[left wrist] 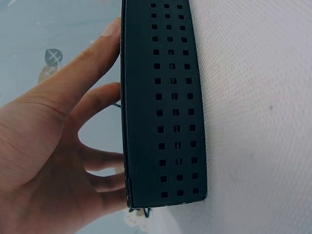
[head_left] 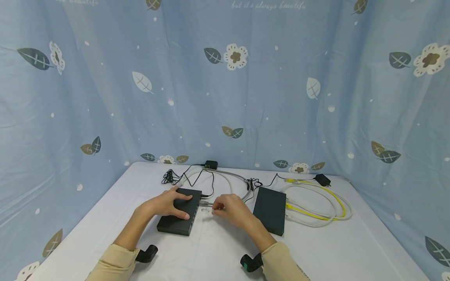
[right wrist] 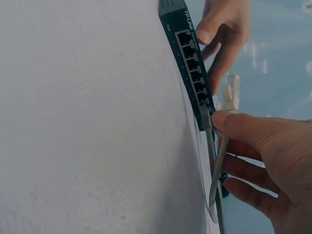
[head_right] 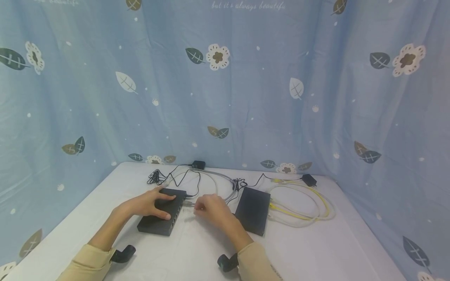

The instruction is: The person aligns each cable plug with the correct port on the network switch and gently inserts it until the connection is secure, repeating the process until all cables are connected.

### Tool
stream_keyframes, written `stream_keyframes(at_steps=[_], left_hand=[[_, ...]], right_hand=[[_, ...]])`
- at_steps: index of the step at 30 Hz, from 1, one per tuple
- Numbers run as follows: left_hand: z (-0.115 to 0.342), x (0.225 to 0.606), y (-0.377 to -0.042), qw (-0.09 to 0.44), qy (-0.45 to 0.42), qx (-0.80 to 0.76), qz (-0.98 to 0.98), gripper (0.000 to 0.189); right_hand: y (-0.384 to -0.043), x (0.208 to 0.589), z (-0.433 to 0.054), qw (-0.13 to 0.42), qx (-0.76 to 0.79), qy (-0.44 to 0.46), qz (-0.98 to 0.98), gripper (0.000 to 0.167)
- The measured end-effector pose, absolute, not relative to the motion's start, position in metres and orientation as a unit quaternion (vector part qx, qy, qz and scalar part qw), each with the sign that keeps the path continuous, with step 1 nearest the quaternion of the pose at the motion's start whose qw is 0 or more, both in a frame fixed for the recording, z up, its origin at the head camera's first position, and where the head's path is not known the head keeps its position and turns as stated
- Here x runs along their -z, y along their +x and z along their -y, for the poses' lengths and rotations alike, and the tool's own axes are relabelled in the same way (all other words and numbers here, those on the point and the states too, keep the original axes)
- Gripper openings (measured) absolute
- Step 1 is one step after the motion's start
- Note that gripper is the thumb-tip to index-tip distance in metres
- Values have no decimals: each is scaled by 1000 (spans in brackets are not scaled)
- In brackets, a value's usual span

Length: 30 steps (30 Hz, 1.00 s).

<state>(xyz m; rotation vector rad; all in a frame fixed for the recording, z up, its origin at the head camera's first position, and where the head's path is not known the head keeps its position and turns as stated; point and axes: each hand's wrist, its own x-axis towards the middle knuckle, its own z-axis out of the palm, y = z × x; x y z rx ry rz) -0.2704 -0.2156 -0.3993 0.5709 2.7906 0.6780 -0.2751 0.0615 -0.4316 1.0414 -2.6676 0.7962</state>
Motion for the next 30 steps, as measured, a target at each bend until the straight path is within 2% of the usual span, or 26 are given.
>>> stream_keyframes(at_steps=[16,30], left_hand=[[216,398,-271,107,194,-230,-948,75],[217,403,-275,100,198,-225,-949,78]], right_hand=[[-274,428,-59,122,-254,344,896,6],[-274,436,-57,130,-185,376,899,7]])
